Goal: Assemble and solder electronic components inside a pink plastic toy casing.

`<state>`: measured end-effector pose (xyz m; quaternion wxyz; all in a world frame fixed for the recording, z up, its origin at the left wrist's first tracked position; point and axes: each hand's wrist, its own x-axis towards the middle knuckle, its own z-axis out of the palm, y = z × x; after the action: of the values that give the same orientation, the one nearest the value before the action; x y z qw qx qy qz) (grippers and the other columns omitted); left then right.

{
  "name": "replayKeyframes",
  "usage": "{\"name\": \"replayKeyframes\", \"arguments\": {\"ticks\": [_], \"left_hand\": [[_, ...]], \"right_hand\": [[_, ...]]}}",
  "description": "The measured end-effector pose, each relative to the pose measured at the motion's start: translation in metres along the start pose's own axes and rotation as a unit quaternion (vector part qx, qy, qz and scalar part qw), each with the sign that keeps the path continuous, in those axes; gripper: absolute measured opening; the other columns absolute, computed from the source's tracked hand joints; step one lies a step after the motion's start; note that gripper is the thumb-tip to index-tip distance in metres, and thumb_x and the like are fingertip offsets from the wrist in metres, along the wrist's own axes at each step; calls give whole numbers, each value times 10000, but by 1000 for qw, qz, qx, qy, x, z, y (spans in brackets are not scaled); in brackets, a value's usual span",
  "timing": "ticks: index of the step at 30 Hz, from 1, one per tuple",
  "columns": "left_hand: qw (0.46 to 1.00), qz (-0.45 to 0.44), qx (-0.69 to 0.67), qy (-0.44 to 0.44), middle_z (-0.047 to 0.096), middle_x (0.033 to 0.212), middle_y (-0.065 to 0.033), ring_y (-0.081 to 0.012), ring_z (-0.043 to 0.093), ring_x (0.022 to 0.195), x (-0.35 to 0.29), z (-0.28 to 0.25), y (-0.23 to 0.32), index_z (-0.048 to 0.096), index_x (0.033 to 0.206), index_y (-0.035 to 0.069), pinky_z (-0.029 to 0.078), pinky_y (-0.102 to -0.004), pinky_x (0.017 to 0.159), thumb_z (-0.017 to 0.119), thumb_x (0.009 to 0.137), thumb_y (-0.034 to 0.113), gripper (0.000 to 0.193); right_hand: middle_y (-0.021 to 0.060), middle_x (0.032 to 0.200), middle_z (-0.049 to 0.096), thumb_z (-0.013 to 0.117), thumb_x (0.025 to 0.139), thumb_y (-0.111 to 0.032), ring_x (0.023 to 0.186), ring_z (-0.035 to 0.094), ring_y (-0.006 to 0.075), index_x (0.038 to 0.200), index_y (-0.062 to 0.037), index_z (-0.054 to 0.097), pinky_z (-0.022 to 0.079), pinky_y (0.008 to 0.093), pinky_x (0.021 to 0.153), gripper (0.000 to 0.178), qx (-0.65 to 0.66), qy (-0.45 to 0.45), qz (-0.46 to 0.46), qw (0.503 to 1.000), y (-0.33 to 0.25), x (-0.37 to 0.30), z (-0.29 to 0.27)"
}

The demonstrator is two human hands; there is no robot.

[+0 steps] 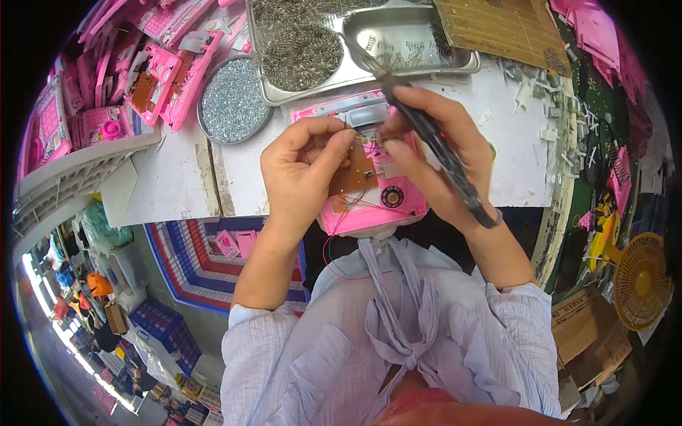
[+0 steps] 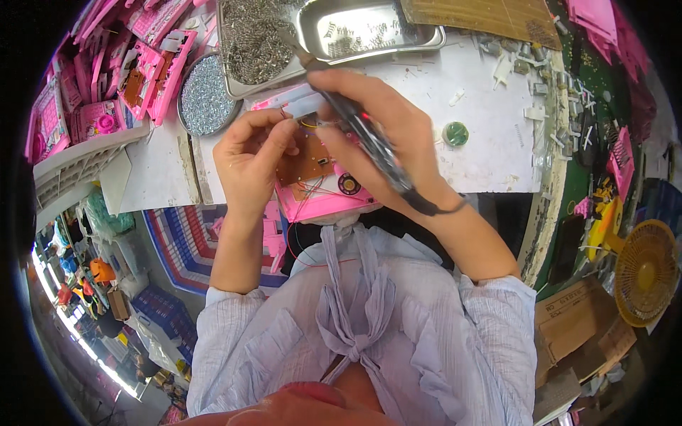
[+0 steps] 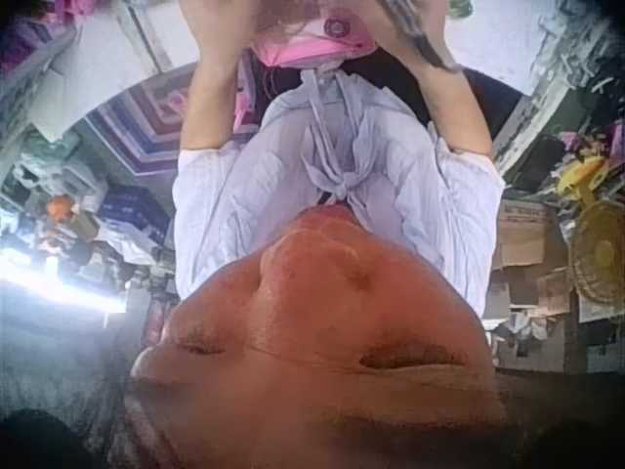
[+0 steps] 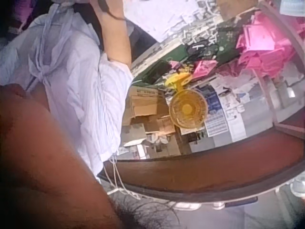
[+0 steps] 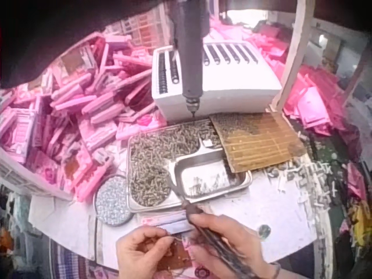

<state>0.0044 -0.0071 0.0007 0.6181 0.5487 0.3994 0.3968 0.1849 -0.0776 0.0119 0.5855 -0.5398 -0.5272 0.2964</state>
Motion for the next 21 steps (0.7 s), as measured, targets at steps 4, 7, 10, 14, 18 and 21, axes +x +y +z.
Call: {"name": "replayKeyframes", "arguments": {"ticks": [4,7,10,14,18,21], "left_hand": [[999,-23,25,-20,714,892,-68,-104,661,736,-1,-8,2,695,1025,-40,540,-235,666,720,942,13,101],[998,-53,20,-21,712,886,-59,-97,657,748,-1,-11,1,697,1027,-35,531,-229,679,719,949,28,103],[999,5,49,-6,699,825,-39,-61,625,676,1,-10,-6,715,1002,-27,512,-203,599,749,923,47,114],[976,98,193,-2,684,812,-30,-71,607,678,5,-13,-9,716,941,-14,494,-227,613,759,890,38,84],[961,96,260,-20,677,834,-5,-52,589,724,5,-17,-2,703,913,-19,488,-215,665,754,880,17,71],[958,103,268,-18,668,822,-4,-49,571,710,6,-18,-3,702,907,-12,473,-217,646,762,864,14,79]], "right_hand": [[76,982,699,714,857,7,874,692,167,1342,-99,627,550,278,774,504,4,-10,-35,999,5,21,21],[85,981,689,719,847,11,867,688,189,1330,-96,628,550,294,773,503,27,-25,2,999,2,24,27],[99,1005,690,719,842,20,875,687,214,1326,-97,630,550,308,788,506,3,-27,-3,1000,-1,24,32],[114,1048,694,707,843,40,902,686,244,1315,-96,637,550,330,809,496,-45,-17,-13,999,2,23,36],[96,1054,692,704,855,63,919,681,199,1325,-84,625,550,306,816,499,-58,-28,-19,998,7,20,35],[59,1041,680,711,878,83,918,677,101,1371,-60,588,555,238,816,528,-84,-42,-39,995,9,19,34]]}}
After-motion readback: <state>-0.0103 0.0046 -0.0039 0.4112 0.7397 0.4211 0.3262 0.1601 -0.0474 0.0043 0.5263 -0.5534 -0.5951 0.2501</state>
